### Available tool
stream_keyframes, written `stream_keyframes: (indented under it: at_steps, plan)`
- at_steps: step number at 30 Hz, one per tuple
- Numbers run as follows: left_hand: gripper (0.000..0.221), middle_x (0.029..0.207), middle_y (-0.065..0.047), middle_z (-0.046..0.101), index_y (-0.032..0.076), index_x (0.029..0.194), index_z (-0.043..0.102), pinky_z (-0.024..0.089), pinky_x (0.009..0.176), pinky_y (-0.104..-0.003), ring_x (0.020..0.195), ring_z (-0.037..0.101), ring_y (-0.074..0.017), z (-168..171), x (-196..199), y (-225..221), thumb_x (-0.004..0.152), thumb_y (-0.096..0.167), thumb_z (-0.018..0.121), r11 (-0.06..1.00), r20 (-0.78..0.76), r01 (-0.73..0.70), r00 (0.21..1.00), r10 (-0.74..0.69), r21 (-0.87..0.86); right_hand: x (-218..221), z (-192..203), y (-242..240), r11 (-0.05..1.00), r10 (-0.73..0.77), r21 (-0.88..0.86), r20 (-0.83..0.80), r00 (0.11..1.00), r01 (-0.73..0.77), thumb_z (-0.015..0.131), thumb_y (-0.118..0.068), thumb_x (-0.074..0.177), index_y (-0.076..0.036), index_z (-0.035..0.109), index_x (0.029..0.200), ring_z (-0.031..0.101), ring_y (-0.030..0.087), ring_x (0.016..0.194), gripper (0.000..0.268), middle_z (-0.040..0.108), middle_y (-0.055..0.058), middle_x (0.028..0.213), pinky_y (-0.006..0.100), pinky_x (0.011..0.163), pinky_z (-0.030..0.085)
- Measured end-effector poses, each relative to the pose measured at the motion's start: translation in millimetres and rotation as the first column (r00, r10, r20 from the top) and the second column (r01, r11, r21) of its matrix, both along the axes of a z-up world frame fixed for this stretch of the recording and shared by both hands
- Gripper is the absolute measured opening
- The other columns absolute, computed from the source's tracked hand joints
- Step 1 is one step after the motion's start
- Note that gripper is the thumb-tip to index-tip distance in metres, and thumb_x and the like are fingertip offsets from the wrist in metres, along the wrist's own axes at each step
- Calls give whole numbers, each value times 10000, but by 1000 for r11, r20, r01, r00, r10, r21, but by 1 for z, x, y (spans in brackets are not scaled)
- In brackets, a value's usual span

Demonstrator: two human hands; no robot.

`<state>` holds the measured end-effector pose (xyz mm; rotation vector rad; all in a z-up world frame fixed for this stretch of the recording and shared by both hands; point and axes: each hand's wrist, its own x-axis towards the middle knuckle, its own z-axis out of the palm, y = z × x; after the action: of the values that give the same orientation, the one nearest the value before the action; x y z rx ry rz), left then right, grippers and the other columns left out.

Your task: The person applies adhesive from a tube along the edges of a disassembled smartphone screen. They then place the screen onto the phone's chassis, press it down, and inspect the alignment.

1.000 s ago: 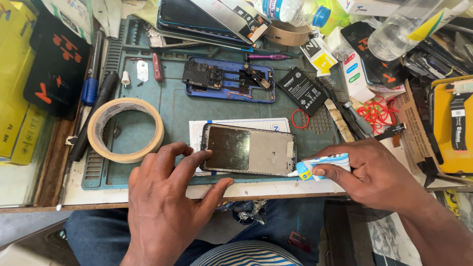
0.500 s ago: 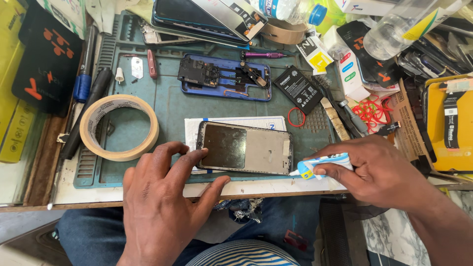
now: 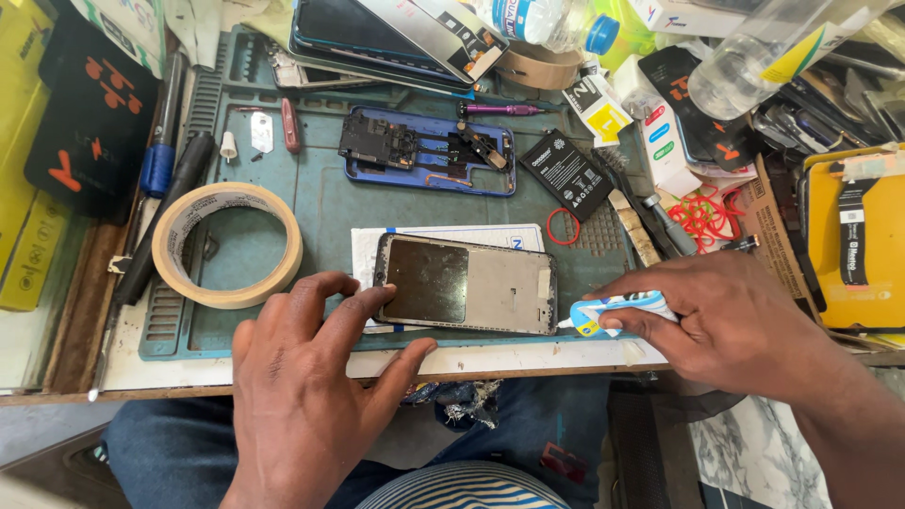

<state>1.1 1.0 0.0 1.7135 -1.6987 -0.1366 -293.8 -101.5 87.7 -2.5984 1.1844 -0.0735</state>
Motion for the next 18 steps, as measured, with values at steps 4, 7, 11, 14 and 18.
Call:
stream_keyframes:
  at_steps: [4, 7, 11, 14, 18]
  plan:
    - [504, 1100, -84, 672, 137, 1114, 762, 415, 768, -446, 976, 627, -281, -2, -1, 1, 717, 430, 860, 1000, 6, -2, 1000, 3, -24, -18, -10, -1, 900, -380, 98, -301, 875, 425, 712, -349, 961, -227, 757, 1172, 659, 150, 587, 248, 789, 52, 727, 281, 588, 502]
    - [505, 1106, -76, 667, 156, 1126, 757, 418, 793, -444, 982, 623, -284, -4, -2, 2, 718, 436, 856, 998, 9, -23, 1000, 24, -52, -43, -45, 7, 908, -407, 310, 502, 763, 281, 696, -235, 982, 23, 770, 1020, 597, 136, 629, 271, 728, 99, 743, 271, 551, 492]
    - [520, 1168, -60, 676, 193, 1132, 756, 420, 814, -449, 983, 615, -283, -7, -8, 6, 693, 454, 857, 996, 3, -81, 997, 81, -38, -50, -86, 27, 742, -670, 542, 583, 458, 396, 629, -266, 990, 46, 708, 1087, 727, 202, 653, 336, 773, 142, 833, 294, 554, 563]
    - [539, 1224, -46, 680, 216, 1145, 755, 420, 867, -468, 1002, 610, -275, -7, -13, 8, 678, 466, 853, 993, 27, -120, 992, 119, 8, -34, -99, 39, 718, -696, 602, 624, 356, 349, 595, -283, 997, 66, 675, 1155, 810, 276, 801, 392, 788, 177, 960, 336, 589, 618]
    - [578, 1266, -53, 674, 210, 1169, 750, 411, 870, -475, 1024, 602, -295, -7, -15, 10, 661, 470, 845, 988, 35, -130, 991, 128, 80, -17, -98, 33, 684, -729, 660, 601, 328, 310, 571, -274, 984, 26, 675, 1228, 777, 311, 1032, 400, 768, 177, 1168, 397, 725, 684]
